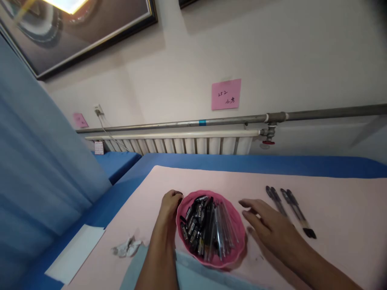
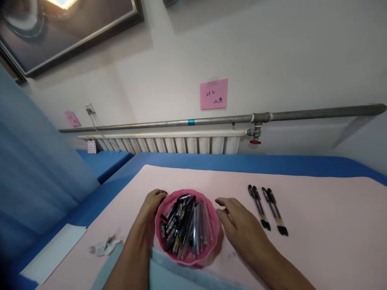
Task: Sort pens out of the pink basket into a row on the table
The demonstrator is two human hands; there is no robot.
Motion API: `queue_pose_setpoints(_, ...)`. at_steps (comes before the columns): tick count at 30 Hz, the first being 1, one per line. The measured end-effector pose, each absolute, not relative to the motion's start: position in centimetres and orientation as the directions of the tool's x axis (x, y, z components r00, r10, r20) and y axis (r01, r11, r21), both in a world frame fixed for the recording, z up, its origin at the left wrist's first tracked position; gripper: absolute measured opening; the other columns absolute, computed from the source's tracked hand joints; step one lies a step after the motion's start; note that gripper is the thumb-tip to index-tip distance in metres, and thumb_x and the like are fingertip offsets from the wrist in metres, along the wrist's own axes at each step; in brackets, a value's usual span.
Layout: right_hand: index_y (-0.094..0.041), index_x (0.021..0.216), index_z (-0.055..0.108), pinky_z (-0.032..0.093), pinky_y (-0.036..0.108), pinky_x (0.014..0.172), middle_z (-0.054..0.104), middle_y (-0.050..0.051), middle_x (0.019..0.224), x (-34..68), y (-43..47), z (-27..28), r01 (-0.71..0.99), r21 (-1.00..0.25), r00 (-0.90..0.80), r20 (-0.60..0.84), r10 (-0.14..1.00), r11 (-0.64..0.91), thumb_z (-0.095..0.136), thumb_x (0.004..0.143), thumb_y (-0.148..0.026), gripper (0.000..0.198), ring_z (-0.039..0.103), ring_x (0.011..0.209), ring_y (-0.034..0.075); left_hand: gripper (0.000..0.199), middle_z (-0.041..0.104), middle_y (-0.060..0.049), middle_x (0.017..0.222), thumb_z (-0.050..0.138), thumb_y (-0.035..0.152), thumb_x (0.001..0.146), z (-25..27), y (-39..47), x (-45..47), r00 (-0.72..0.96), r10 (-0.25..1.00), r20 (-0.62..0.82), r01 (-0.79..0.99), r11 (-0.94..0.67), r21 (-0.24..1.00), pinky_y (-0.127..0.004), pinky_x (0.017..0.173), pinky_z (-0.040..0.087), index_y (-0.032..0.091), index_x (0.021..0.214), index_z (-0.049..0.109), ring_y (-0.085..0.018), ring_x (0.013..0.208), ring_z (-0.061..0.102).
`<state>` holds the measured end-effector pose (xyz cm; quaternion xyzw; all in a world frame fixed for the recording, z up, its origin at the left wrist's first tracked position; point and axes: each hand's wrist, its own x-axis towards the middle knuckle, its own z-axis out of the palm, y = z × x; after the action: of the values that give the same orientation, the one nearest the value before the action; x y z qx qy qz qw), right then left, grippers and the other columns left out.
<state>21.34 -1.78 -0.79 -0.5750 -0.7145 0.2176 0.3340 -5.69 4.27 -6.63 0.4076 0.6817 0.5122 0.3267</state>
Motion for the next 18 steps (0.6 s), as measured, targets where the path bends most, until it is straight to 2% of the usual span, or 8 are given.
queue_pose_setpoints(4, -0.020, 0.100, 0.062, 0.047, 0.037, 0.082, 0.066, 0.010, 0.104, 19.1, 0.9, -2.1, 0.640, -0.741, -0.117, 0.169, 0.979, 0.204, 0.039, 0.079, -0.036, 0.035, 0.060, 0.095, 0.025, 0.007, 0.061, -0.002, 0.054, 0.055, 0.017, 0.064, -6.1, 4.3, -5.7, -0.455, 0.890, -0.007, 0.272, 0.147, 0.951, -0.024, 0.050, 0.042, 0.014, 0.061, 0.061, -0.013, 0.049, 0.054)
queue_pose_setpoints(8, -0.022, 0.092, 0.063, 0.048, 0.034, 0.075, 0.069, 0.006, 0.092, 19.4, 0.9, -3.8, 0.542, -0.819, -0.196, 0.094, 0.976, 0.188, 0.038, 0.081, -0.038, 0.031, 0.063, 0.085, 0.023, 0.014, 0.066, -0.002, 0.072, 0.052, 0.024, 0.071, -4.3, 3.4, -5.1, -0.498, 0.854, 0.151, 0.405, 0.075, 0.911, -0.026, 0.066, 0.043, 0.017, 0.077, 0.062, -0.015, 0.069, 0.058)
queue_pose_setpoints(11, -0.023, 0.087, 0.062, 0.048, 0.032, 0.071, 0.069, 0.003, 0.085, 19.8, 0.7, -4.1, 0.512, -0.832, -0.214, 0.117, 0.970, 0.213, 0.039, 0.081, -0.039, 0.029, 0.063, 0.079, 0.022, 0.013, 0.065, -0.001, 0.073, 0.052, 0.026, 0.073, -3.0, 2.4, -4.1, -0.393, 0.881, 0.265, 0.552, -0.005, 0.834, -0.026, 0.068, 0.041, 0.020, 0.079, 0.063, -0.015, 0.070, 0.057)
queue_pose_setpoints(13, -0.023, 0.085, 0.061, 0.047, 0.032, 0.070, 0.068, 0.003, 0.082, 19.9, 0.8, -4.3, 0.513, -0.827, -0.217, 0.134, 0.967, 0.230, 0.039, 0.081, -0.038, 0.027, 0.062, 0.077, 0.021, 0.014, 0.065, -0.001, 0.075, 0.050, 0.024, 0.075, -2.5, 1.5, -3.3, -0.223, 0.925, 0.309, 0.749, -0.041, 0.662, -0.025, 0.067, 0.040, 0.021, 0.077, 0.063, -0.015, 0.070, 0.057)
queue_pose_setpoints(15, -0.022, 0.084, 0.061, 0.046, 0.032, 0.070, 0.068, 0.003, 0.081, 20.0, 1.1, -4.6, 0.516, -0.820, -0.226, 0.150, 0.962, 0.249, 0.039, 0.081, -0.036, 0.026, 0.061, 0.077, 0.021, 0.015, 0.065, -0.003, 0.076, 0.048, 0.021, 0.075, -2.1, 0.5, -2.5, -0.099, 0.955, 0.279, 0.903, -0.031, 0.428, -0.026, 0.066, 0.038, 0.021, 0.076, 0.063, -0.017, 0.074, 0.056)
queue_pose_setpoints(18, -0.022, 0.086, 0.060, 0.046, 0.031, 0.070, 0.067, 0.003, 0.082, 20.1, 1.3, -5.0, 0.514, -0.813, -0.246, 0.165, 0.955, 0.273, 0.038, 0.082, -0.035, 0.026, 0.061, 0.077, 0.020, 0.014, 0.064, -0.004, 0.072, 0.048, 0.019, 0.074, -1.9, -0.9, -1.7, -0.076, 0.978, 0.196, 0.976, 0.033, 0.214, -0.026, 0.060, 0.035, 0.022, 0.074, 0.062, -0.019, 0.069, 0.056)
